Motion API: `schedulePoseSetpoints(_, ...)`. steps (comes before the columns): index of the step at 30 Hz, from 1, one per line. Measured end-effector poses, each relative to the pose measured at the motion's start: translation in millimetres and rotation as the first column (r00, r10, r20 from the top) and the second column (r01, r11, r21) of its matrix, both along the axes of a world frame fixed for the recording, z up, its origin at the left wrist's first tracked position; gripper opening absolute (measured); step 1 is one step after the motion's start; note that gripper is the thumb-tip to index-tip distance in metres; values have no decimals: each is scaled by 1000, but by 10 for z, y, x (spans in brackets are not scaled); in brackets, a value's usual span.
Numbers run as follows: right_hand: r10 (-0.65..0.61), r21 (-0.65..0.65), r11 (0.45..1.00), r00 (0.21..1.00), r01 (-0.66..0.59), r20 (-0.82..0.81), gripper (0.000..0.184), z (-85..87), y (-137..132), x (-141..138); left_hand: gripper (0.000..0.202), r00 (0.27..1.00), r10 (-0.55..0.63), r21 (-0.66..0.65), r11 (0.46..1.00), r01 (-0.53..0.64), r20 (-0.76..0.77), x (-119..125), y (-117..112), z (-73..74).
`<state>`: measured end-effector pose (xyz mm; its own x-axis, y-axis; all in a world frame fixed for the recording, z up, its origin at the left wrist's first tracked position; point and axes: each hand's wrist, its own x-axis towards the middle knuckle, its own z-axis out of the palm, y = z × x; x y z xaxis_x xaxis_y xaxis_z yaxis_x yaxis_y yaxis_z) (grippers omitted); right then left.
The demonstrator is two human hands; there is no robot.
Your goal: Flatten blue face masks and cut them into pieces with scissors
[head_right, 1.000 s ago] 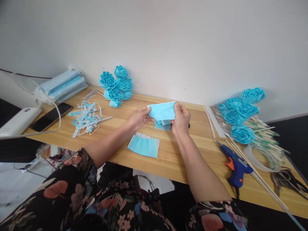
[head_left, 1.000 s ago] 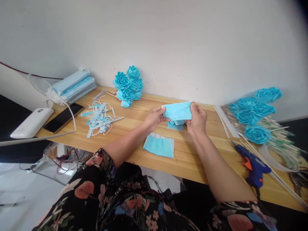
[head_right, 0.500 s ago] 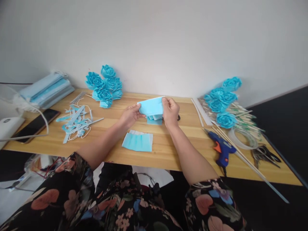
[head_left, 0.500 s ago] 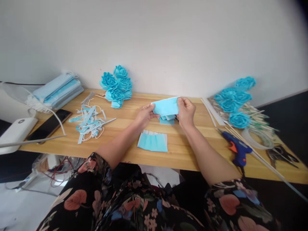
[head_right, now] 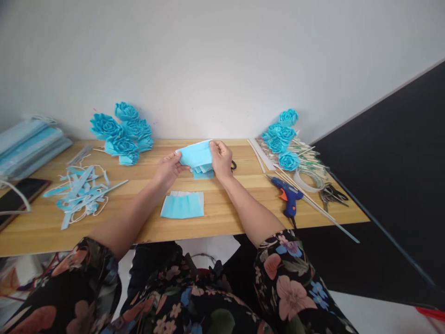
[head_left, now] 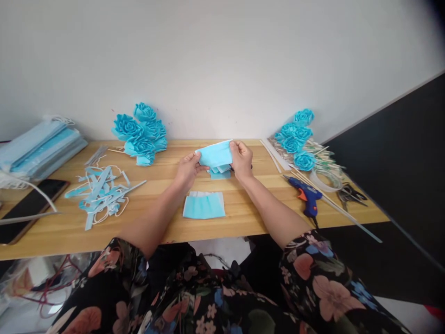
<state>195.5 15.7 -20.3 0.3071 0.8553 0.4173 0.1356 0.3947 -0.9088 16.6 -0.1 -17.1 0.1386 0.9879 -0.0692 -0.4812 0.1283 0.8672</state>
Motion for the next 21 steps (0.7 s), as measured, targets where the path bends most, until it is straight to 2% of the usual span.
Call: schedulePoseSetpoints(21,22,-9,1000,997,-23,-74,39,41,-32,-26,33,999,43,-3,999,-43,-2,23,-21,7)
